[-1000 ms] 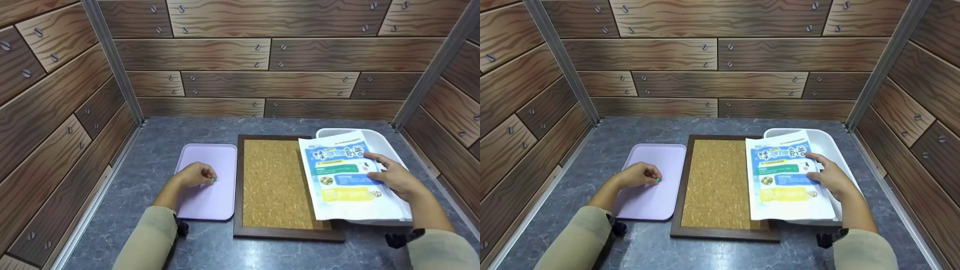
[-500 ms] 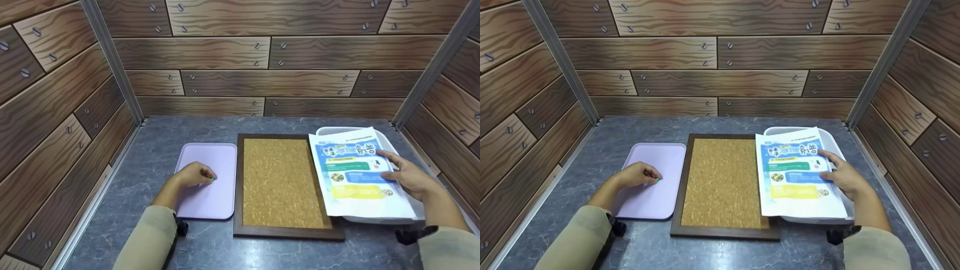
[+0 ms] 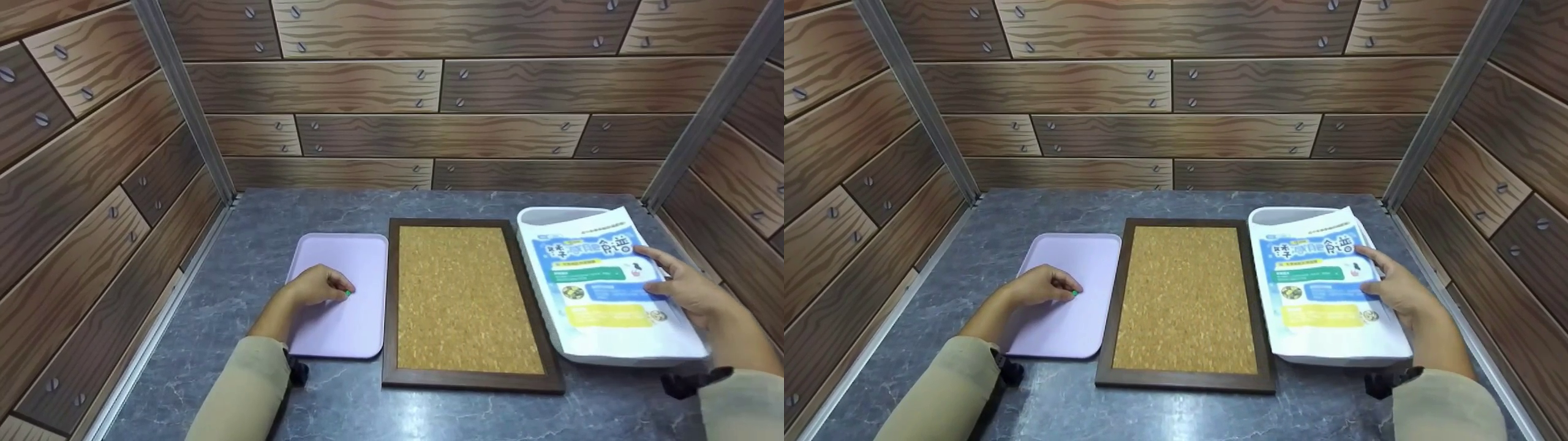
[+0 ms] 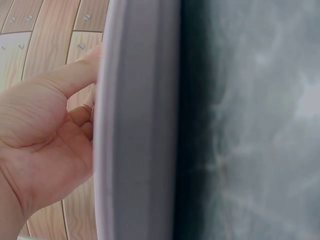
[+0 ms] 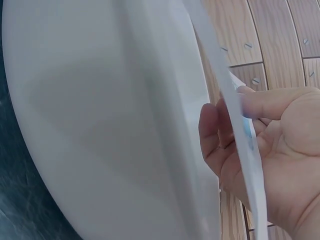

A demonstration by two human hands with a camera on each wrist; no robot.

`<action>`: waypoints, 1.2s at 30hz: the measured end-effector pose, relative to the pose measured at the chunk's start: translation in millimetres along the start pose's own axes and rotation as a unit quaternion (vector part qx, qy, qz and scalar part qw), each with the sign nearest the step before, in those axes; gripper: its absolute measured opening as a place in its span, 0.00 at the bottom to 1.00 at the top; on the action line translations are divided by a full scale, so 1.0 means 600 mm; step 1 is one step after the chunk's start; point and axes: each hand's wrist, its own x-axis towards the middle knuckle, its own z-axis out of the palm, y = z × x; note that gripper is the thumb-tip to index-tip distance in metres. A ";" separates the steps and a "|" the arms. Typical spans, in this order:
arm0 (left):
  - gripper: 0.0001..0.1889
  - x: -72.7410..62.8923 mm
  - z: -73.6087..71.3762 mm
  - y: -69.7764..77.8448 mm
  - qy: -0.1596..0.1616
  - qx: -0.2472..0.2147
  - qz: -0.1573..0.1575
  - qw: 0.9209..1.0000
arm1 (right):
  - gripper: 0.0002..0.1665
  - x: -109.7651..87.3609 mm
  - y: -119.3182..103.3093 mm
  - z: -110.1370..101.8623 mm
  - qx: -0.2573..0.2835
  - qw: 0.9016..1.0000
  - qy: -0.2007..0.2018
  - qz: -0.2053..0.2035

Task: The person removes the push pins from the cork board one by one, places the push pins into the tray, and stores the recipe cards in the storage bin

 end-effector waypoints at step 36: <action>0.12 0.001 0.002 -0.005 -0.002 -0.023 -0.021 1.000 | 0.51 0.033 0.013 0.020 -0.210 0.977 0.043 -0.013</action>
